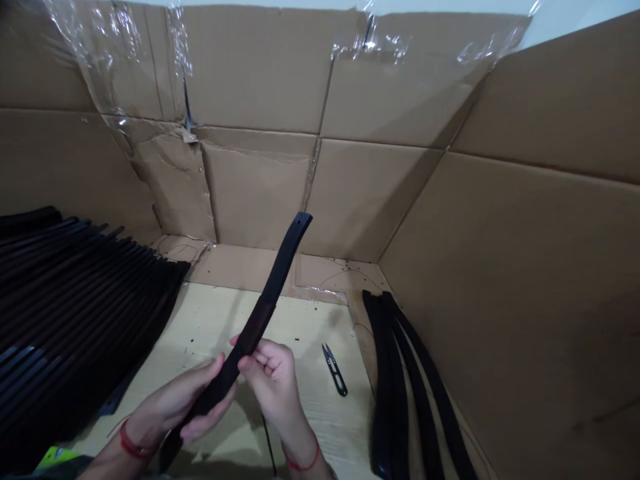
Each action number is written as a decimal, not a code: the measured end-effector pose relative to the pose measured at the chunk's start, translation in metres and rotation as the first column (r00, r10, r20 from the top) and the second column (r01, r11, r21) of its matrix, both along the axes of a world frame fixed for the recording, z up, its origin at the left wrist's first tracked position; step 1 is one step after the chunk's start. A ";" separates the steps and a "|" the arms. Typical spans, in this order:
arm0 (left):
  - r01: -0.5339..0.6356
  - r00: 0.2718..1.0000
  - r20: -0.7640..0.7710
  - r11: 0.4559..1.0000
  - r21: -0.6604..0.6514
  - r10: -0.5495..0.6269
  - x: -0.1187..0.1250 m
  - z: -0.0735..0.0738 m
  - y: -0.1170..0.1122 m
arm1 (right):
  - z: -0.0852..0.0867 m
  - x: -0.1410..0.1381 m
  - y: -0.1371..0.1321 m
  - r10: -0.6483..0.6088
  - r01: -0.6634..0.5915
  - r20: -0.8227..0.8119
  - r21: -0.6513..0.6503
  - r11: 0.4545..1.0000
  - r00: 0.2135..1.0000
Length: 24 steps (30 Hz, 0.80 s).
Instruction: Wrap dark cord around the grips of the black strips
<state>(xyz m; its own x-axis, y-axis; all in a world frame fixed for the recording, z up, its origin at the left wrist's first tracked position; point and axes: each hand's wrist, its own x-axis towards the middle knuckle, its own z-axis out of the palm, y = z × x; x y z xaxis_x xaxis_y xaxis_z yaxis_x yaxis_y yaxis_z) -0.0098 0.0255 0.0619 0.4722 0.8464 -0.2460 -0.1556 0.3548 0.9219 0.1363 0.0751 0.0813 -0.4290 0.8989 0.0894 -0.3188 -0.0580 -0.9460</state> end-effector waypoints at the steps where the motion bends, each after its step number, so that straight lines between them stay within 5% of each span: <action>1: -0.069 0.992 -0.099 0.991 0.114 0.080 0.001 0.002 0.001 | 0.001 -0.002 0.000 -0.090 0.089 0.024 0.021 0.996 0.996; 3: -0.237 0.889 -0.287 0.895 0.378 0.356 0.004 0.004 0.000 | 0.003 -0.003 0.003 -0.226 0.225 0.042 0.044 0.973 0.973; 5: -0.291 0.802 -0.359 0.836 0.464 0.478 0.004 0.002 -0.002 | 0.003 -0.001 0.005 -0.195 0.194 0.037 0.036 0.980 0.980; 9: -0.128 0.974 -0.166 0.980 0.149 0.152 0.002 -0.004 -0.005 | -0.002 0.005 0.006 -0.042 0.038 0.072 0.062 0.997 0.997; 12: -0.363 0.867 -0.237 0.882 0.300 0.438 0.005 0.000 -0.002 | -0.006 0.006 0.004 -0.208 0.202 0.052 0.105 0.974 0.977; 14: -0.439 0.817 -0.263 0.850 0.291 0.513 0.008 0.003 0.000 | -0.007 0.007 0.004 -0.168 0.168 0.000 0.050 0.985 0.986; 16: -0.314 0.922 -0.213 0.946 0.076 0.323 0.012 0.002 0.002 | -0.009 0.007 0.005 -0.016 0.016 -0.044 -0.006 1.000 0.999; 18: -0.176 0.973 -0.154 0.984 -0.026 0.170 0.017 -0.003 0.005 | -0.009 0.006 0.006 0.036 -0.037 -0.066 -0.015 0.999 0.997; 20: -0.291 0.915 -0.235 0.940 0.179 0.328 0.021 -0.009 0.007 | -0.008 0.004 0.007 -0.092 0.092 -0.070 0.001 0.996 0.993; 22: -0.398 0.784 -0.287 0.801 0.446 0.550 0.022 -0.011 0.008 | -0.006 0.004 0.008 -0.205 0.206 -0.063 0.007 0.978 0.977; 23: -0.393 0.766 -0.293 0.777 0.492 0.572 0.020 -0.011 0.007 | -0.005 0.004 0.008 -0.188 0.189 -0.051 0.009 0.982 0.981; 24: -0.352 0.804 -0.296 0.814 0.462 0.515 0.018 -0.010 0.007 | -0.004 0.006 0.009 -0.122 0.122 -0.032 0.015 0.992 0.992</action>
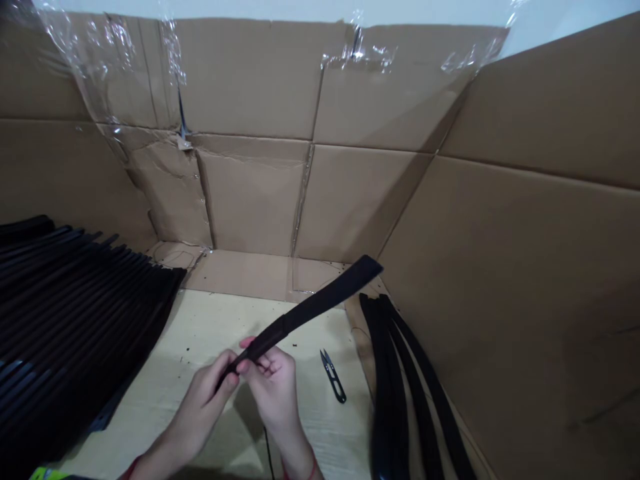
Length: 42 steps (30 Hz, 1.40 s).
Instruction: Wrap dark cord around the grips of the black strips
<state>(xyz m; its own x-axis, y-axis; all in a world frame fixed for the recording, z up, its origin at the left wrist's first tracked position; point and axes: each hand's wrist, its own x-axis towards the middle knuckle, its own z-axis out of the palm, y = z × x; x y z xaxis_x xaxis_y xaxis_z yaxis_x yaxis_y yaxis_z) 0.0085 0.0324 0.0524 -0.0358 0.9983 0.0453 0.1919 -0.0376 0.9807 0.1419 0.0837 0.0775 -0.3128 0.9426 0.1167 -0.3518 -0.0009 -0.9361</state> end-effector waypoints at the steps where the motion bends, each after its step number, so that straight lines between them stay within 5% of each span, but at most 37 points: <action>1: 0.114 0.992 0.062 0.990 -0.086 -0.109 -0.002 0.002 0.000 | 0.001 0.001 0.000 0.081 -0.081 0.030 0.004 0.997 0.996; 3: 0.323 0.936 0.226 0.914 -0.244 -0.270 -0.006 0.006 0.000 | 0.003 0.003 0.000 0.127 -0.129 0.087 0.021 0.991 0.988; 4: 0.336 0.929 0.246 0.906 -0.256 -0.275 -0.007 0.008 0.000 | 0.003 0.003 0.000 0.065 -0.069 0.099 0.036 0.997 0.993; 7: 0.098 0.993 0.079 0.990 -0.101 -0.090 -0.003 0.010 0.000 | 0.000 0.003 -0.001 -0.097 0.093 0.082 0.055 0.994 0.992; 9: 0.103 0.992 0.089 0.987 -0.122 -0.092 -0.001 0.009 -0.002 | -0.003 0.004 -0.001 0.041 -0.043 0.074 0.020 0.999 0.996; 11: 0.277 0.944 0.252 0.924 -0.262 -0.212 0.000 0.008 -0.003 | -0.006 0.005 -0.001 0.180 -0.180 0.078 -0.005 0.984 0.981; 13: 0.342 0.913 0.326 0.896 -0.285 -0.245 0.001 0.009 -0.004 | -0.008 0.006 -0.001 0.121 -0.125 0.096 0.035 0.992 0.988; 15: 0.171 0.974 0.180 0.970 -0.174 -0.140 0.001 0.011 -0.004 | -0.009 0.005 -0.002 -0.032 0.023 0.099 0.099 0.995 0.995; 17: 0.057 0.997 0.052 0.995 -0.083 -0.053 0.000 0.015 -0.004 | -0.010 0.004 -0.003 -0.050 0.045 0.065 0.084 0.995 0.997; 21: 0.334 0.924 0.258 0.923 -0.190 -0.281 0.001 0.020 -0.001 | -0.006 0.003 -0.004 0.077 -0.078 0.030 0.025 0.997 0.997; 25: 0.084 0.993 0.085 0.995 -0.054 -0.080 0.004 0.019 0.003 | 0.000 0.004 -0.004 -0.174 0.168 0.067 0.080 0.982 0.983; 30: 0.263 0.952 0.210 0.947 -0.186 -0.224 0.005 0.020 0.006 | -0.008 0.010 0.002 0.127 -0.128 0.040 0.028 0.991 0.991; 34: -0.044 0.999 -0.030 0.999 0.003 0.044 0.008 0.022 0.008 | -0.014 0.007 0.001 -0.152 0.151 0.012 0.046 0.987 0.988; 36: 0.142 0.985 0.111 0.984 -0.111 -0.130 0.005 0.021 0.007 | -0.013 0.006 -0.001 -0.115 0.114 0.017 0.015 0.993 0.993; 38: 0.396 0.885 0.349 0.894 -0.212 -0.309 -0.001 0.020 0.007 | -0.011 0.006 -0.003 0.022 -0.023 -0.024 -0.054 0.998 0.999; 42: 0.550 0.741 0.569 0.809 -0.210 -0.356 -0.009 0.016 0.010 | -0.009 0.006 -0.002 0.088 -0.106 -0.134 -0.135 0.985 0.987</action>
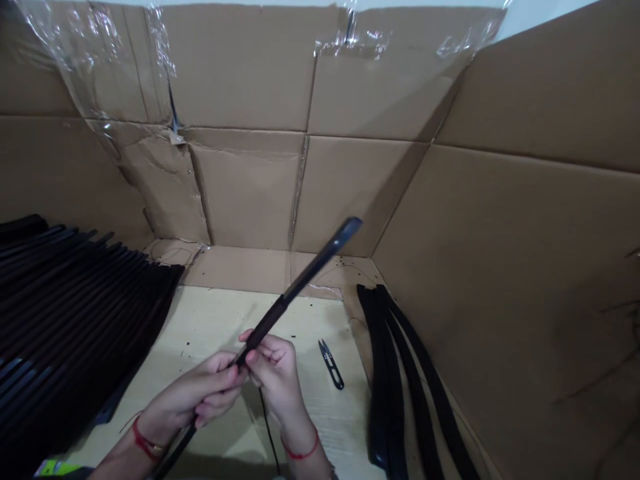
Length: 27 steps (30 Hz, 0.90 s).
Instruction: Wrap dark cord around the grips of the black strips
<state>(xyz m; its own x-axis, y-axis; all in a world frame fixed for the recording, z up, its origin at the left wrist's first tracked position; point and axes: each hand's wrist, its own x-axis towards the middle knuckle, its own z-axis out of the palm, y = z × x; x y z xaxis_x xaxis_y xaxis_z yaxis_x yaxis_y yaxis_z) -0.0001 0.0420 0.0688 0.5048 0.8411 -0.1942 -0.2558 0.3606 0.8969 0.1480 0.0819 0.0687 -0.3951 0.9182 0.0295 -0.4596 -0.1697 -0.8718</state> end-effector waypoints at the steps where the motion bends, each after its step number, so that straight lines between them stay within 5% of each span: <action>1: 0.029 0.999 0.018 1.000 -0.013 -0.028 0.000 -0.001 0.001 | 0.000 0.000 0.000 0.006 -0.006 0.001 0.009 1.000 1.000; 4: -0.079 0.988 -0.126 0.993 0.090 0.090 0.004 -0.004 0.001 | 0.001 -0.002 0.000 -0.061 0.049 0.094 0.119 0.992 0.994; 7: -0.351 0.780 -0.359 0.834 0.426 0.512 0.008 -0.001 -0.003 | 0.006 -0.001 -0.001 -0.250 0.195 0.200 0.256 0.947 0.947; 8: -0.355 0.742 -0.389 0.812 0.463 0.546 0.008 0.001 -0.005 | 0.008 -0.001 -0.001 -0.240 0.176 0.218 0.279 0.944 0.946; 12: -0.160 0.907 -0.347 0.958 0.237 0.238 0.009 0.008 -0.010 | 0.012 0.000 -0.003 -0.109 0.004 0.287 0.346 0.938 0.952; 16: -0.384 0.699 -0.428 0.806 0.450 0.572 0.013 -0.001 -0.009 | 0.007 -0.004 -0.005 -0.350 0.257 0.247 0.339 0.905 0.904; 19: -0.331 0.854 -0.335 0.912 0.243 0.399 0.016 -0.013 -0.008 | 0.004 -0.007 -0.007 -0.100 0.073 0.164 0.164 0.984 0.981; 21: -0.243 0.932 -0.232 0.955 0.170 0.279 0.016 -0.015 -0.008 | 0.005 -0.008 -0.007 -0.065 0.050 0.120 0.126 0.991 0.991; 25: -0.350 0.804 -0.322 0.837 0.421 0.499 0.014 -0.007 -0.009 | 0.009 -0.006 -0.006 -0.324 0.285 0.165 0.224 0.932 0.931; 27: -0.328 0.844 -0.327 0.892 0.311 0.425 0.012 -0.004 -0.009 | 0.010 -0.003 -0.005 -0.242 0.195 0.191 0.235 0.952 0.951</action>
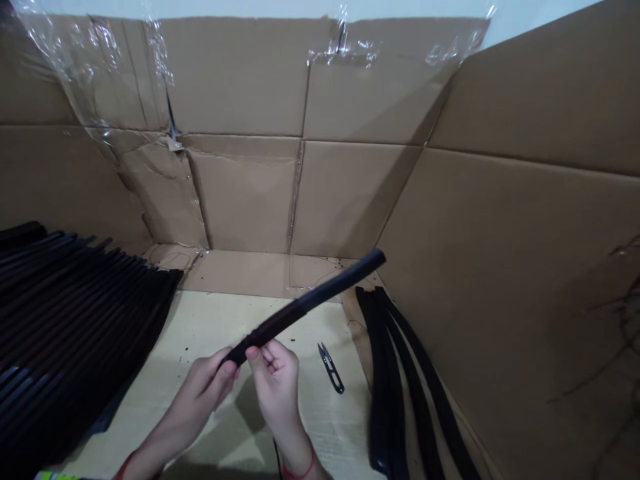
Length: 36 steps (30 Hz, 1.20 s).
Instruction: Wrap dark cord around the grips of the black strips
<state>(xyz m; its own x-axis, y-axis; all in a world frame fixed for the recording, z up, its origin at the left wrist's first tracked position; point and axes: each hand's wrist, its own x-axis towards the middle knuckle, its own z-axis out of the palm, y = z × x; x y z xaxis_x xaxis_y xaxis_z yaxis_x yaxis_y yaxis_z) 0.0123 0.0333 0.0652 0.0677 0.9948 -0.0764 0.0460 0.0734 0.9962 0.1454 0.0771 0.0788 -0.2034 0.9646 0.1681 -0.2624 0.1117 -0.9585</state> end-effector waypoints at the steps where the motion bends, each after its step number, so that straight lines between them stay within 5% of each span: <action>1: 0.099 0.992 0.084 0.991 -0.089 -0.091 0.000 0.001 0.001 | 0.000 0.001 0.001 0.074 -0.074 0.014 -0.006 0.997 0.997; 3: 0.237 0.962 0.179 0.959 -0.153 -0.209 0.000 0.001 0.003 | -0.001 0.002 0.001 0.105 -0.105 0.033 -0.004 0.994 0.994; 4: 0.194 0.976 0.123 0.974 -0.115 -0.180 0.001 0.001 0.004 | -0.002 0.002 0.001 0.054 -0.054 0.038 0.007 0.999 0.998; 6: -0.052 0.993 -0.105 0.996 0.068 0.059 0.002 0.000 0.004 | -0.003 0.002 -0.001 -0.083 0.082 0.035 0.026 0.996 0.996; 8: -0.153 0.957 -0.220 0.975 0.163 0.187 0.002 0.000 0.001 | -0.004 0.003 -0.001 -0.061 0.061 0.017 0.013 0.998 0.998; 12: 0.224 0.973 -0.046 0.975 -0.015 -0.224 -0.002 0.002 -0.003 | 0.000 0.005 -0.001 0.128 -0.128 -0.020 -0.002 0.992 0.992; 16: -0.015 0.968 -0.248 0.992 0.128 0.046 -0.004 0.009 -0.006 | 0.002 0.001 -0.003 -0.043 0.043 -0.036 0.024 0.999 0.998; 18: 0.110 0.975 -0.194 0.994 -0.002 -0.108 -0.004 0.009 -0.007 | 0.001 0.000 -0.004 0.064 -0.067 0.057 0.064 0.996 0.996; 20: 0.348 0.936 0.015 0.921 -0.174 -0.351 -0.004 0.005 -0.007 | 0.000 0.000 -0.005 0.102 -0.119 0.160 0.098 0.988 0.982; 22: 0.155 0.979 -0.124 0.986 -0.057 -0.161 -0.002 -0.001 -0.006 | -0.001 0.000 -0.005 -0.008 -0.017 0.188 0.129 0.991 0.982; 24: -0.041 0.971 -0.231 0.995 0.090 0.061 -0.001 -0.004 -0.005 | -0.002 0.001 -0.005 -0.070 0.049 0.154 0.130 0.990 0.986; 28: 0.146 0.989 0.015 0.989 -0.009 -0.146 -0.002 -0.001 -0.008 | 0.000 0.004 -0.003 0.154 -0.157 0.079 0.035 0.987 0.985; 32: 0.040 0.997 0.073 0.999 -0.024 -0.039 -0.004 -0.002 -0.011 | 0.001 0.002 -0.006 0.078 -0.078 -0.011 0.023 0.997 0.997; 34: 0.271 0.937 0.282 0.936 -0.226 -0.204 -0.003 -0.006 -0.010 | 0.000 0.000 -0.009 0.130 -0.129 -0.031 0.036 0.991 0.991; 36: 0.447 0.853 0.402 0.865 -0.229 -0.334 -0.001 -0.009 -0.007 | 0.001 -0.002 -0.011 0.123 -0.123 -0.007 0.044 0.991 0.992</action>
<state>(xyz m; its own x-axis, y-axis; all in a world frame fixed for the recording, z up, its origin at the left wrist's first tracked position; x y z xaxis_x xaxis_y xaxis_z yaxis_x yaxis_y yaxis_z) 0.0117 0.0263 0.0565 0.5228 0.8091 -0.2684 -0.1984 0.4216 0.8848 0.1434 0.0663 0.0801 -0.3181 0.9241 0.2116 -0.2860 0.1192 -0.9508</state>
